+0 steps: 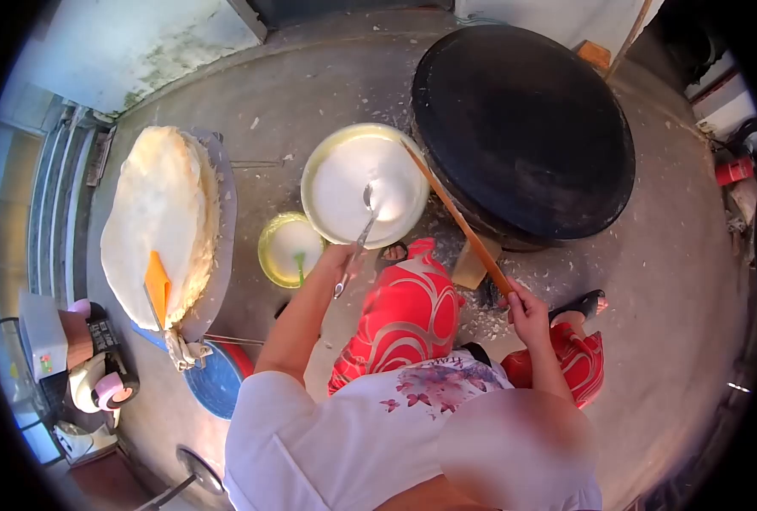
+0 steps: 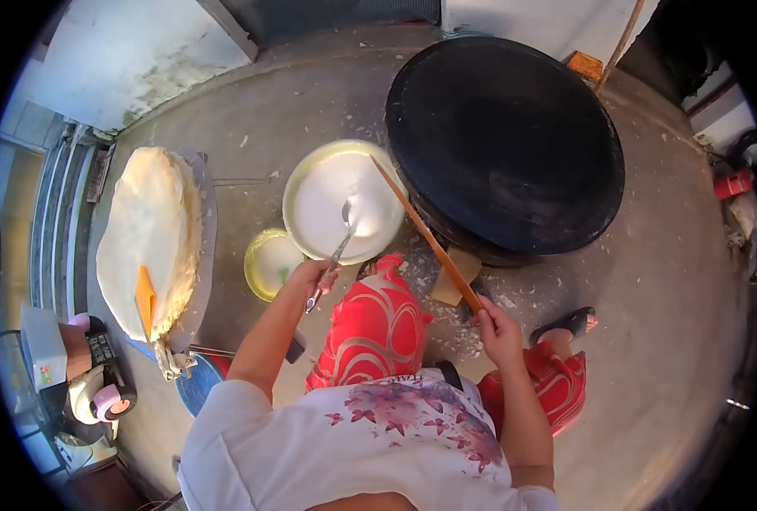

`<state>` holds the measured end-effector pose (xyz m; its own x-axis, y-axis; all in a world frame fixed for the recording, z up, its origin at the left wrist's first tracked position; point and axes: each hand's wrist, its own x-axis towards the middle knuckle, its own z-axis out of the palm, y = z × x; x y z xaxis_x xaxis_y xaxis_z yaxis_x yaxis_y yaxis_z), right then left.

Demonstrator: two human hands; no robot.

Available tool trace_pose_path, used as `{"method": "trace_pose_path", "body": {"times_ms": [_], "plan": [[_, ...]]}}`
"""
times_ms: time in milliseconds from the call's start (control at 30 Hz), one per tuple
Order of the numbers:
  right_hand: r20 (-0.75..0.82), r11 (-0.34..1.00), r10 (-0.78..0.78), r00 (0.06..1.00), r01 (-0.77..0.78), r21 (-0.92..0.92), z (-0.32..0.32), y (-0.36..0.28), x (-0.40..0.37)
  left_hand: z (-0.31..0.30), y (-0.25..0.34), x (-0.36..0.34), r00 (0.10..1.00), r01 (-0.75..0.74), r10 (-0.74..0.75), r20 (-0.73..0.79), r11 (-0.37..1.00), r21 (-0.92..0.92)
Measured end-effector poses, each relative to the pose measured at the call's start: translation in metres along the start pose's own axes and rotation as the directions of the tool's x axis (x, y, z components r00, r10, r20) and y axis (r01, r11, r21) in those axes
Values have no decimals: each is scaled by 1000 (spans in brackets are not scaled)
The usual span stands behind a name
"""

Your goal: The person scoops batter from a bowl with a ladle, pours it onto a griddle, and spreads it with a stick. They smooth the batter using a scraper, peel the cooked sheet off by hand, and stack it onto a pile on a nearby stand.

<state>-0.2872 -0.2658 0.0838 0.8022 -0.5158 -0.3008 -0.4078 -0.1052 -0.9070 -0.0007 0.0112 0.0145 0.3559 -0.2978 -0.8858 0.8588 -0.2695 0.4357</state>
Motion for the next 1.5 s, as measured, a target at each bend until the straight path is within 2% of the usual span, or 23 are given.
{"method": "trace_pose_path", "body": {"times_ms": [33,67,133,267,333,367,467,533,633,767,833,900,967,1033,1100,1167,1300,1500], "plan": [[4,997,35,999,-35,69,-2,0,4,-1,7,-4,988,115,-93,126,977,-179],[0,997,19,1000,-19,69,-3,0,8,-3,13,-9,989,100,-77,129,979,-178],[15,984,32,999,-34,172,-2,0,6,-10,13,-34,963,92,-15,270,957,-276],[-2,966,-1,1000,1,258,-5,-6,8,-14,23,-85,967,5,74,246,952,-306],[-9,929,68,998,-60,365,-7,-10,7,-15,29,-112,967,-35,121,223,935,-354],[-9,928,65,998,-57,368,-8,-11,6,-13,33,-125,967,-39,124,222,935,-352],[4,910,57,998,-53,412,-12,-14,6,-10,45,-157,955,-176,241,174,931,-319],[26,886,136,990,-134,445,-14,-14,6,-5,53,-173,944,-229,288,162,923,-309],[18,903,202,979,-193,383,-17,-10,5,-1,62,-182,916,-302,362,171,906,-297],[56,876,203,977,-207,436,-20,-21,-3,6,69,-171,892,-343,409,192,890,-300],[69,881,155,985,-170,442,-20,-26,-7,8,68,-152,887,-339,411,211,889,-306],[58,906,155,986,-165,390,-20,-23,-9,10,61,-123,894,-260,363,262,897,-357],[48,930,148,988,-155,332,-20,-20,-10,16,52,-97,928,-205,300,223,907,-367],[27,917,198,980,-195,347,-19,-16,-9,13,38,-65,981,-71,130,145,932,-356],[21,929,187,982,-184,322,-19,-12,-8,9,28,-56,986,-44,94,135,942,-332],[19,937,177,984,-174,302,-22,-8,-7,8,21,-57,993,-77,97,70,968,-238],[35,959,151,988,-155,239,-25,-4,-1,6,29,-89,993,-103,115,37,964,-246],[41,978,67,997,-74,197,-30,-15,19,36,79,-151,947,-301,320,39,921,-247]]}}
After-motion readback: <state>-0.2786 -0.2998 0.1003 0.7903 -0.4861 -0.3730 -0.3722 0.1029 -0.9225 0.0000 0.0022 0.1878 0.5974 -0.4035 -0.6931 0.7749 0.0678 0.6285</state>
